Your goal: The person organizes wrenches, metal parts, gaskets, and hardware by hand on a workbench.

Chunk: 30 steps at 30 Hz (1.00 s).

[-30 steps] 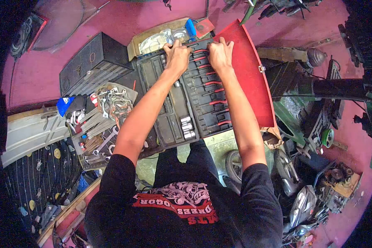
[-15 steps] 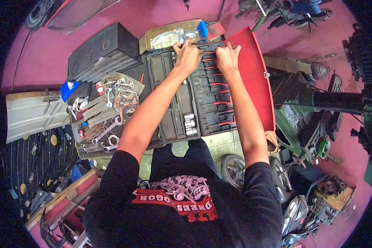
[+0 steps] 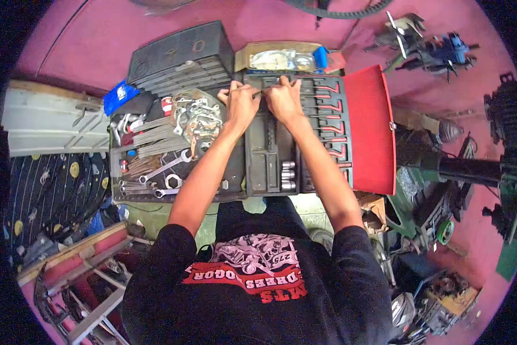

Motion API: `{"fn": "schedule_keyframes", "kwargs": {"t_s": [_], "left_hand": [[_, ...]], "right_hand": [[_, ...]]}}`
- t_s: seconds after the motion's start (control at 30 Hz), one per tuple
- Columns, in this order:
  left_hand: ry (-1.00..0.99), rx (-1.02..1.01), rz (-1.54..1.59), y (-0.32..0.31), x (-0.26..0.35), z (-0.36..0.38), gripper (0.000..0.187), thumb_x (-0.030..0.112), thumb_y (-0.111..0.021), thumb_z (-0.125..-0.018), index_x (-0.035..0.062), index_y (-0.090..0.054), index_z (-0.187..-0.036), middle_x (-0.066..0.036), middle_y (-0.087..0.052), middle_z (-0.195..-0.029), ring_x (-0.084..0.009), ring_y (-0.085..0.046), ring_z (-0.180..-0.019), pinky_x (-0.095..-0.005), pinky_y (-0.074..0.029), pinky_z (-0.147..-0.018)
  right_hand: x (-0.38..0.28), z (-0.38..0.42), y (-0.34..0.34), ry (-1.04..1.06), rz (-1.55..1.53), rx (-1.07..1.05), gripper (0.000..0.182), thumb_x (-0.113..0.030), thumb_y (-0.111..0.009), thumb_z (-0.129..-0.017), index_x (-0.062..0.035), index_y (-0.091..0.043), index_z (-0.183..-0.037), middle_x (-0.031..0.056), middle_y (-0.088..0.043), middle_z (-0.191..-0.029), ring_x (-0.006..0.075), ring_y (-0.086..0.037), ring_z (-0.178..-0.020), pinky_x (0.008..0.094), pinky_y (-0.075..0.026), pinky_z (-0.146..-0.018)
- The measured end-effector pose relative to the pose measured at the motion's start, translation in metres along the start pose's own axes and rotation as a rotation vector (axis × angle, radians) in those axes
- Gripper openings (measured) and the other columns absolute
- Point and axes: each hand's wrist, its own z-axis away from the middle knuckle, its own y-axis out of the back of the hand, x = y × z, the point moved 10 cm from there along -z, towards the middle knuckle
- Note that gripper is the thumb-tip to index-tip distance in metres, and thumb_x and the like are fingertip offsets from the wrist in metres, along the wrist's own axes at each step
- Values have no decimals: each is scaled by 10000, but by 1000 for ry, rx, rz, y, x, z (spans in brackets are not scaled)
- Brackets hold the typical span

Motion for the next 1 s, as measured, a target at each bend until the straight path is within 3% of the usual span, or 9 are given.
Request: {"fn": "schedule_keyframes", "kwargs": {"t_s": [0.1,0.13,0.3,0.37,0.43,0.63,0.7,0.83,1.0], "left_hand": [[21,78,2,15,-45,8,90,190,-776,-774,150,-808,-848,-25,-726,-884,-248,-578,-1016,-530,-294,-951],[34,82,-6,17,-58,13,90,190,-776,-774,150,-808,-848,-25,-726,-884,-248,-578,-1016,-530,-294,-951],[120,-29,-87,10,-100,31,51,157,-755,-779,132,-798,-793,-54,-732,-863,-273,-587,-1039,-585,-316,-920],[112,-34,-67,6,-106,36,52,126,-737,-770,126,-789,-765,-63,-731,-847,-283,-592,-1059,-604,-326,-908],[149,-133,-148,-4,-109,39,74,179,-777,-792,135,-807,-843,-41,-750,-924,-267,-586,-1090,-596,-297,-936],[124,-75,-72,-6,-107,39,110,43,-676,-732,103,-761,-766,-73,-717,-858,-290,-586,-1048,-567,-318,-902],[131,-47,-82,-6,-106,40,81,39,-684,-722,87,-741,-691,-94,-730,-856,-301,-593,-1042,-543,-343,-889],[116,-39,-55,-4,-105,41,62,39,-688,-730,80,-732,-712,-96,-728,-855,-297,-594,-1045,-539,-342,-882],[120,-21,-5,8,-98,36,106,98,-729,-775,99,-722,-881,-69,-723,-912,-296,-576,-1072,-548,-340,-879]], "right_hand": [[-35,-22,-41,75,40,-172,112,-156,-694,-781,-188,-785,-839,37,-735,-796,265,-612,-1012,512,-386,-828],[-48,-26,-45,124,51,-114,115,-169,-679,-802,-195,-787,-835,44,-730,-783,263,-615,-1031,512,-387,-829],[-83,-44,-86,223,119,-265,153,-186,-638,-850,-197,-783,-804,43,-745,-837,260,-611,-1083,521,-380,-858],[-89,-45,-97,249,200,-377,223,-167,-649,-836,-269,-813,-948,-6,-720,-878,248,-570,-1128,514,-374,-900],[-89,-46,-104,275,178,-375,221,-157,-645,-826,-258,-812,-930,-20,-721,-902,242,-568,-1122,513,-374,-901],[-96,-51,-107,348,199,-321,149,-150,-636,-809,-194,-776,-837,-35,-706,-920,224,-565,-1111,500,-382,-910],[-96,-53,-107,336,153,-311,155,-165,-621,-857,-160,-762,-793,-16,-720,-903,243,-574,-1165,520,-388,-918],[-102,-51,-103,383,202,-292,163,-162,-605,-873,-169,-765,-840,-29,-717,-937,232,-566,-1157,507,-388,-925],[-97,-49,-74,378,176,-159,164,-129,-626,-828,-156,-753,-929,-31,-696,-979,220,-559,-1059,474,-377,-894]]}}
